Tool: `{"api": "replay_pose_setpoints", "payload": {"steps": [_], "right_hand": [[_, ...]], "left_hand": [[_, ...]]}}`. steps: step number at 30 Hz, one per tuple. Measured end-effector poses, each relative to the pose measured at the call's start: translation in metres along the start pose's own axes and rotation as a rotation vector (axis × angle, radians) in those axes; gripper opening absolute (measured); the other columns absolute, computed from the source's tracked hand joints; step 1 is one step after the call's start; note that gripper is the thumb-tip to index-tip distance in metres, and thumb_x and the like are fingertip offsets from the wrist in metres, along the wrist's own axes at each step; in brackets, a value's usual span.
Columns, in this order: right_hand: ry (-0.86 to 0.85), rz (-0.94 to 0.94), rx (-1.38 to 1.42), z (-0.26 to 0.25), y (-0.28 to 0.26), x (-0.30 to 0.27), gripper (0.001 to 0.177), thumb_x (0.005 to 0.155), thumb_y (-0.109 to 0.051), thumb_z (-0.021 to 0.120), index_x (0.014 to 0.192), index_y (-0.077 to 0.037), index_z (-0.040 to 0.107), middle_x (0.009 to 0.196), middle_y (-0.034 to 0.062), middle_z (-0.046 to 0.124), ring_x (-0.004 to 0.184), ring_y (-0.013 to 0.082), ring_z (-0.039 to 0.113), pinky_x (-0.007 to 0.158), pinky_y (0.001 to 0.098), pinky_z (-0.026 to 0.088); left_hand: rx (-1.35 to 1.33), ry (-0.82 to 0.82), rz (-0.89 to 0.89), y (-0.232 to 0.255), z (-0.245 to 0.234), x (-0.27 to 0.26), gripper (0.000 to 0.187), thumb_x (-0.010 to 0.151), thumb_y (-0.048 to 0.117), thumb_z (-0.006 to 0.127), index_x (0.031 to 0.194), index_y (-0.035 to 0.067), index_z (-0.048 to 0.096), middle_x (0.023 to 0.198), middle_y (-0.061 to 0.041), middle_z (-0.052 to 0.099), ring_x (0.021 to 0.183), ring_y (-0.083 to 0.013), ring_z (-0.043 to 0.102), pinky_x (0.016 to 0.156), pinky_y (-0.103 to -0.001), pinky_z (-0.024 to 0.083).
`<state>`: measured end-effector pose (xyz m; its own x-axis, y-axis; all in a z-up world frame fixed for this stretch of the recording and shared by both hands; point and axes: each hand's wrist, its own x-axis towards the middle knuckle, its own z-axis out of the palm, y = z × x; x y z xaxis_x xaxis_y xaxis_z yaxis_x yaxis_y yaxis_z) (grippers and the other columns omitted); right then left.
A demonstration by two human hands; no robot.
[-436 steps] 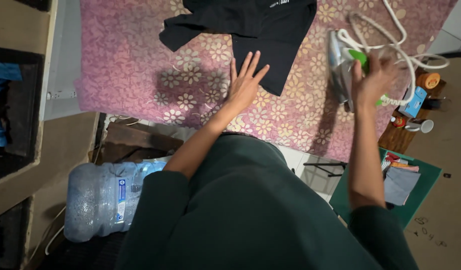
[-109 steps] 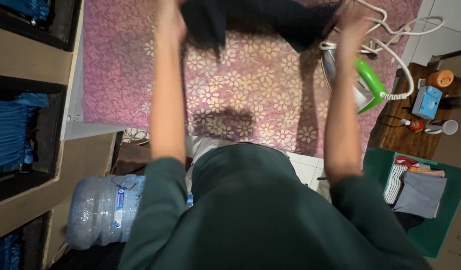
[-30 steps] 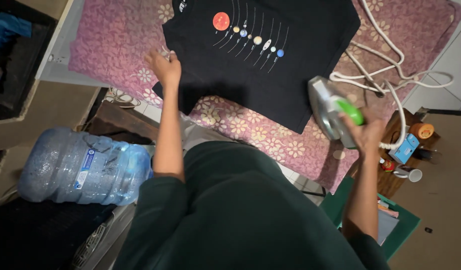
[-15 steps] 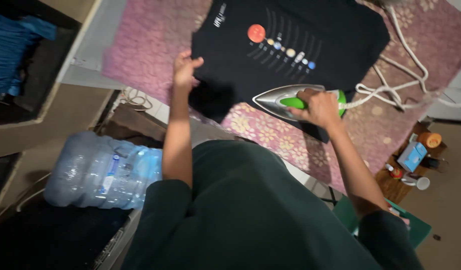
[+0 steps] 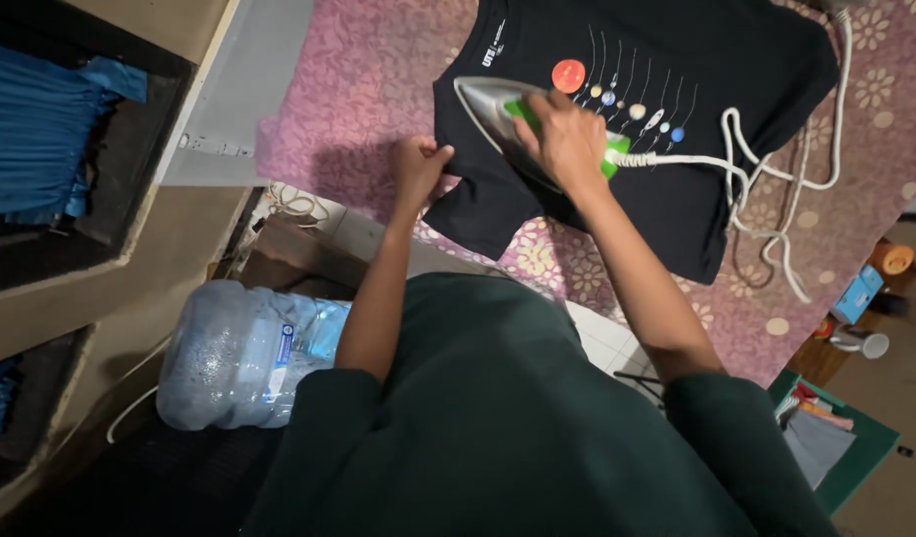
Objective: Ironing a pair of shorts and a black t-shirt on a flat surface.
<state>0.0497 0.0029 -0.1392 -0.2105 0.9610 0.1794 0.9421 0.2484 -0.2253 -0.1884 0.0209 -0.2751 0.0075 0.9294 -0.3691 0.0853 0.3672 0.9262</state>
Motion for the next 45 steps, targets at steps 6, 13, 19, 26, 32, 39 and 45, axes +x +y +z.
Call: {"api": "replay_pose_setpoints", "payload": {"steps": [6, 13, 19, 26, 32, 39, 45], "right_hand": [[-0.043, -0.111, 0.047, -0.014, -0.003, -0.003, 0.031, 0.094, -0.038, 0.074, 0.111, -0.013, 0.073, 0.091, 0.0094, 0.067, 0.074, 0.0329, 0.070, 0.060, 0.0446, 0.053], [-0.102, -0.015, 0.034, -0.003, -0.014, 0.011, 0.030, 0.097, -0.041, 0.073, 0.113, -0.015, 0.074, 0.095, 0.0080, 0.070, 0.071, 0.0321, 0.069, 0.057, 0.0447, 0.052], [-0.109, -0.152, 0.025, 0.002, -0.042, 0.020, 0.030, 0.093, -0.042, 0.074, 0.106, -0.014, 0.075, 0.091, 0.0089, 0.069, 0.067, 0.0317, 0.068, 0.055, 0.0450, 0.052], [-0.065, -0.055, 0.104, 0.004, -0.043, 0.004, 0.033, 0.088, -0.038, 0.077, 0.110, -0.013, 0.076, 0.089, 0.0108, 0.069, 0.068, 0.0319, 0.069, 0.056, 0.0456, 0.051], [0.011, 0.284, 0.228, -0.022, 0.058, -0.101, 0.036, 0.090, -0.029, 0.082, 0.118, -0.006, 0.076, 0.113, 0.0161, 0.076, 0.093, 0.0314, 0.075, 0.082, 0.0413, 0.059], [-0.043, 0.573, 0.046, -0.056, 0.095, -0.193, 0.031, 0.092, -0.034, 0.082, 0.116, -0.013, 0.079, 0.102, 0.0099, 0.077, 0.078, 0.0244, 0.072, 0.069, 0.0391, 0.057], [-0.159, 0.303, 0.081, -0.028, 0.024, -0.128, 0.031, 0.089, -0.041, 0.078, 0.111, -0.019, 0.079, 0.094, 0.0056, 0.075, 0.065, 0.0243, 0.070, 0.056, 0.0390, 0.054]], "left_hand": [[-0.059, -0.128, -0.198, -0.030, -0.007, 0.000, 0.019, 0.086, 0.004, 0.067, 0.069, 0.004, 0.056, 0.059, -0.008, 0.062, 0.048, -0.0166, 0.068, 0.040, -0.029, 0.053], [-0.061, -0.172, -0.148, -0.042, -0.014, -0.004, 0.029, 0.086, 0.012, 0.074, 0.066, 0.002, 0.056, 0.060, -0.006, 0.064, 0.052, -0.0148, 0.071, 0.042, -0.026, 0.053], [-0.023, -0.455, -0.203, -0.068, -0.044, 0.011, 0.022, 0.084, 0.011, 0.075, 0.067, -0.001, 0.068, 0.060, -0.007, 0.065, 0.049, -0.0149, 0.065, 0.046, -0.029, 0.053], [0.552, 0.148, 0.394, 0.022, -0.036, 0.013, 0.014, 0.082, 0.014, 0.075, 0.077, 0.001, 0.073, 0.075, -0.016, 0.074, 0.071, -0.0315, 0.072, 0.065, -0.043, 0.054], [0.616, 0.088, 0.303, 0.047, -0.004, 0.016, 0.023, 0.081, 0.022, 0.079, 0.091, 0.004, 0.070, 0.079, -0.013, 0.073, 0.078, -0.0348, 0.070, 0.068, -0.048, 0.053], [0.474, 0.037, 0.325, 0.004, -0.004, 0.043, 0.021, 0.084, 0.015, 0.081, 0.085, 0.003, 0.065, 0.071, -0.009, 0.069, 0.068, -0.0249, 0.067, 0.064, -0.039, 0.052], [0.253, -0.015, 0.242, 0.002, -0.012, 0.048, 0.017, 0.088, 0.010, 0.076, 0.086, 0.002, 0.060, 0.069, -0.006, 0.065, 0.062, -0.0135, 0.061, 0.060, -0.031, 0.050]]}}
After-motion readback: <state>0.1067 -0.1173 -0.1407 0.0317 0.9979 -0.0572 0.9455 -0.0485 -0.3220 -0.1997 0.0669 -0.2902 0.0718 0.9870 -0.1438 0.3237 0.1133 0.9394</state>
